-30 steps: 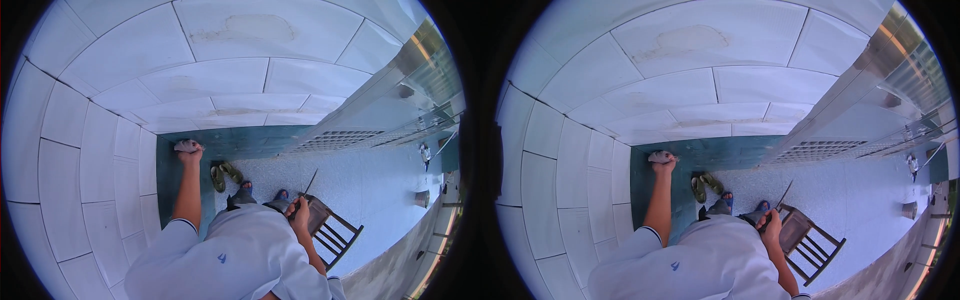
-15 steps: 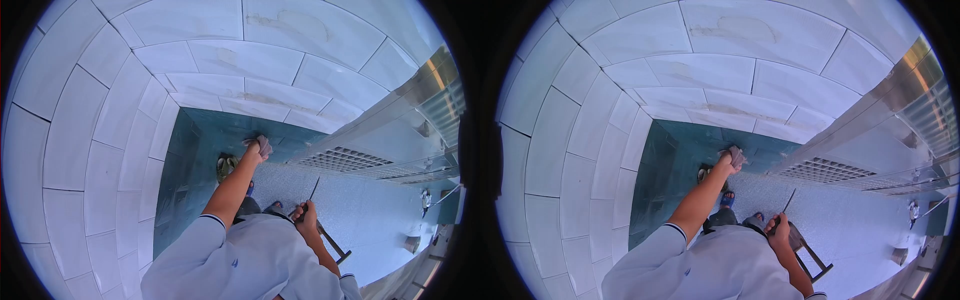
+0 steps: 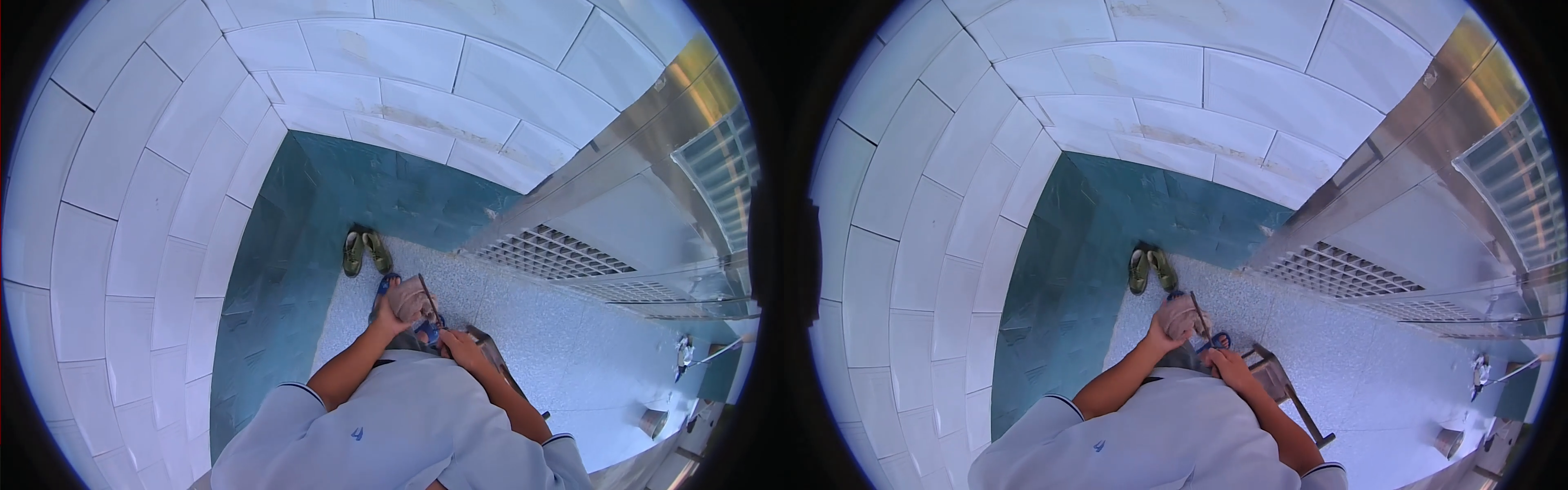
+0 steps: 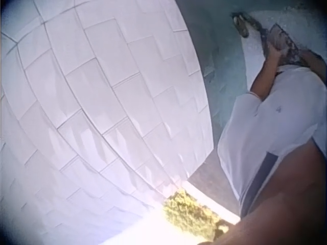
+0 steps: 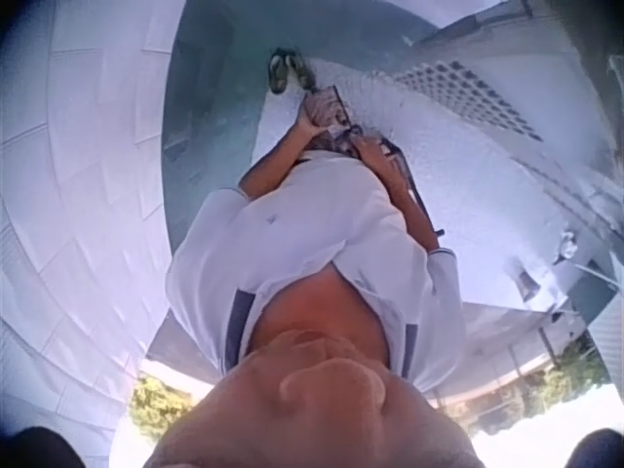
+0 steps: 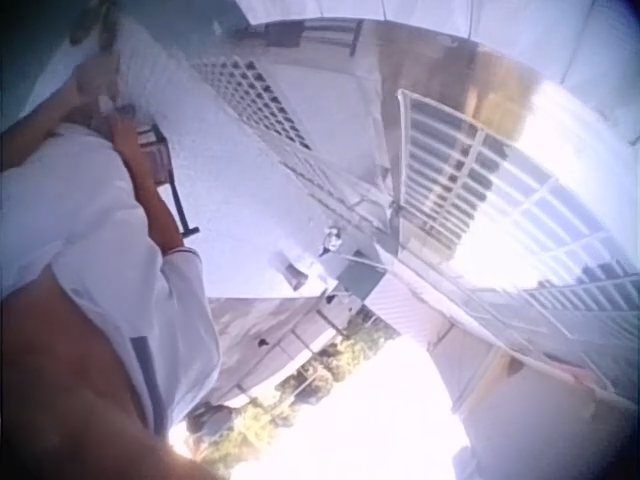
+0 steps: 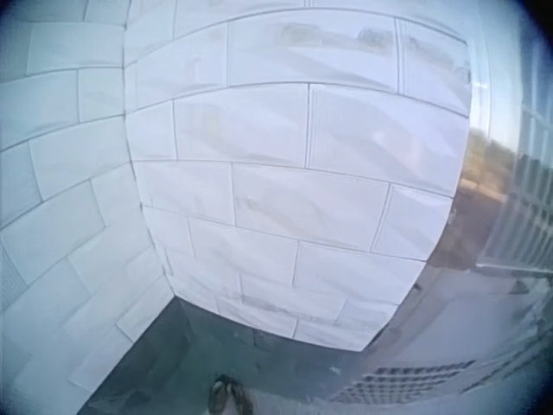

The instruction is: Cleaning a metal door and using a screwdriver to adjust or fix a screw in the door frame.

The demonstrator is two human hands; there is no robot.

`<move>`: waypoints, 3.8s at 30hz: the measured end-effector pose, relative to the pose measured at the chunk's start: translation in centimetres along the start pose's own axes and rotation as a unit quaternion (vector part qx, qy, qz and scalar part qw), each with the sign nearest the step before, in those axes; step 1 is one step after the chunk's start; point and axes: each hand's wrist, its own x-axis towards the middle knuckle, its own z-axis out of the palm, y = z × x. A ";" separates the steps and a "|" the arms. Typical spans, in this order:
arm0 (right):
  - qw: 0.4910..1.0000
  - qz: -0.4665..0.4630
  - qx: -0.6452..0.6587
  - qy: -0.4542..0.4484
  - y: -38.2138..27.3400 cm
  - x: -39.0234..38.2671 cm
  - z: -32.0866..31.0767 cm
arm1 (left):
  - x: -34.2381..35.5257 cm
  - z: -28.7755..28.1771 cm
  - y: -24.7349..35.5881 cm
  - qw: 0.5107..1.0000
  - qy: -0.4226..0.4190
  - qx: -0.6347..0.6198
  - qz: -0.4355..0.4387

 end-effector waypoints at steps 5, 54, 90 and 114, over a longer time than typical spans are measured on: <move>0.991 -0.006 -0.120 -0.058 2.3 -1.0 -1.8 | -1.3 -0.3 5.0 0.976 -0.050 -0.032 0.209; 0.573 -0.638 0.184 -0.480 -28.1 -24.8 20.0 | -15.3 -8.8 1.5 0.982 0.035 0.185 -0.033; 0.695 -0.705 0.079 0.117 -41.2 3.2 25.5 | -29.5 7.8 -0.6 0.701 0.103 0.358 0.607; 0.889 0.028 0.253 -0.380 -10.3 8.4 23.4 | -26.6 2.5 4.0 0.411 0.217 0.659 0.592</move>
